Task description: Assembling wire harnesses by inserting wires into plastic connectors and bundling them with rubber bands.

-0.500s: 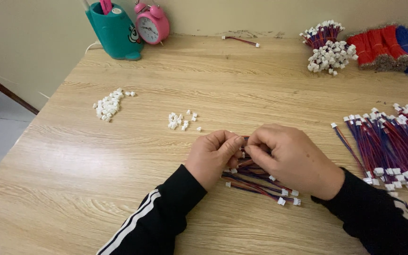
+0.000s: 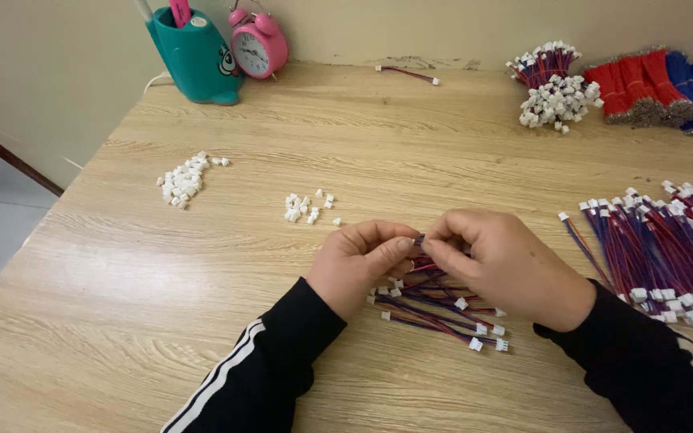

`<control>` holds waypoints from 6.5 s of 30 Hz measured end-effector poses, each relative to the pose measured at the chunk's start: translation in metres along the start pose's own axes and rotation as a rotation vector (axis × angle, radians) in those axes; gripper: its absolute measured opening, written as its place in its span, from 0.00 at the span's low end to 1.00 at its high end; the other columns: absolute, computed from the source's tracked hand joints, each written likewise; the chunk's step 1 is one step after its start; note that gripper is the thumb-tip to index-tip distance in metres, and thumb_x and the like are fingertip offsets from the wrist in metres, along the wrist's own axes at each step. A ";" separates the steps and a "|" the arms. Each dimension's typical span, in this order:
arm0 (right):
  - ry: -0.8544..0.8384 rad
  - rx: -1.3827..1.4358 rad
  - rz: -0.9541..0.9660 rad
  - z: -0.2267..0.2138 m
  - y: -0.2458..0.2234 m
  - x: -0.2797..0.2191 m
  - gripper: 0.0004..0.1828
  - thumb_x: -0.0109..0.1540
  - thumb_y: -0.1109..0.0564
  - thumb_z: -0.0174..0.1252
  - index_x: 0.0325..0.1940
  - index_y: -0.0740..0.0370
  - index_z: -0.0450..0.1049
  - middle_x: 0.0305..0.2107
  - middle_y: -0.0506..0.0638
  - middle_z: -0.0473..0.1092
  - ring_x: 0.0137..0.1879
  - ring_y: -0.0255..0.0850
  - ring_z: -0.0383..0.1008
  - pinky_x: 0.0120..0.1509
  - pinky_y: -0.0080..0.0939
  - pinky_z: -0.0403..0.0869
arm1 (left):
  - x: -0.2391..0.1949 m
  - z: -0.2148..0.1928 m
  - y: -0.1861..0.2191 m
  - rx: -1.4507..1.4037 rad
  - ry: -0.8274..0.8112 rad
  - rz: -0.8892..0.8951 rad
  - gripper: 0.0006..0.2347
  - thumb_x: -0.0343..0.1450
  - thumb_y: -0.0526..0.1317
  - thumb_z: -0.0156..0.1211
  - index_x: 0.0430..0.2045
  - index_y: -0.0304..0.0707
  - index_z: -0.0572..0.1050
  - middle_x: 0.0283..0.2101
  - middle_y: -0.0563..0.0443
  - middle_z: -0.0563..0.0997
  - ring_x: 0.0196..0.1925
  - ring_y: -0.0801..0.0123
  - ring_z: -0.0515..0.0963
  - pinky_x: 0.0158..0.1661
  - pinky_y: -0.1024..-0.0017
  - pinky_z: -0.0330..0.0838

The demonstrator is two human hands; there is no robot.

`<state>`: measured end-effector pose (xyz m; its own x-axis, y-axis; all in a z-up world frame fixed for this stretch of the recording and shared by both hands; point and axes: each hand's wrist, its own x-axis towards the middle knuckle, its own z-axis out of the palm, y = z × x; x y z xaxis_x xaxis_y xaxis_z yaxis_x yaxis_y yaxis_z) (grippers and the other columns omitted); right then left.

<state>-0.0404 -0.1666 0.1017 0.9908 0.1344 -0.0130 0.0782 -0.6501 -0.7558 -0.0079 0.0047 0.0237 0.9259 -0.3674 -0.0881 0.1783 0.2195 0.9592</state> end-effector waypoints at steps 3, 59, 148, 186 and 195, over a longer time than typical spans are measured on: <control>-0.009 0.042 -0.013 0.000 -0.012 -0.003 0.08 0.59 0.57 0.57 0.40 0.58 0.79 0.21 0.53 0.74 0.32 0.38 0.70 0.41 0.41 0.73 | 0.004 -0.007 -0.007 -0.036 0.005 -0.023 0.10 0.69 0.36 0.62 0.40 0.28 0.77 0.31 0.44 0.83 0.27 0.72 0.83 0.27 0.83 0.78; 0.257 -0.359 -0.647 0.017 0.013 -0.003 0.05 0.60 0.60 0.55 0.30 0.59 0.66 0.27 0.47 0.67 0.32 0.42 0.67 0.35 0.39 0.66 | 0.005 -0.009 -0.014 -0.354 -0.059 -0.070 0.05 0.69 0.33 0.60 0.35 0.30 0.77 0.31 0.41 0.82 0.26 0.70 0.78 0.31 0.78 0.76; 0.183 -0.799 -0.300 0.048 0.073 -0.016 0.43 0.50 0.33 0.65 0.61 0.57 0.65 0.45 0.51 0.68 0.54 0.49 0.68 0.60 0.49 0.64 | -0.004 -0.025 0.004 0.473 -0.038 0.407 0.21 0.75 0.44 0.43 0.61 0.31 0.59 0.60 0.26 0.67 0.67 0.38 0.60 0.63 0.46 0.54; 0.419 -0.150 -0.304 -0.087 0.007 -0.056 0.19 0.62 0.55 0.58 0.56 0.62 0.72 0.43 0.58 0.72 0.54 0.52 0.73 0.57 0.48 0.69 | -0.030 0.125 -0.009 -0.477 -0.160 -0.370 0.10 0.71 0.40 0.61 0.28 0.30 0.71 0.15 0.41 0.72 0.13 0.57 0.78 0.14 0.65 0.75; -0.096 0.251 -0.015 -0.055 0.005 -0.061 0.25 0.60 0.36 0.47 0.29 0.58 0.77 0.24 0.43 0.74 0.31 0.29 0.69 0.39 0.30 0.68 | -0.051 0.108 -0.007 -0.542 -0.559 -0.533 0.13 0.72 0.36 0.57 0.15 0.37 0.67 0.12 0.54 0.63 0.11 0.72 0.67 0.21 0.67 0.76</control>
<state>-0.0941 -0.2186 0.1347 0.9739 0.2208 -0.0533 0.0515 -0.4432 -0.8950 -0.0920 -0.0758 0.0506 0.4088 -0.8899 -0.2026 0.7931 0.2366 0.5612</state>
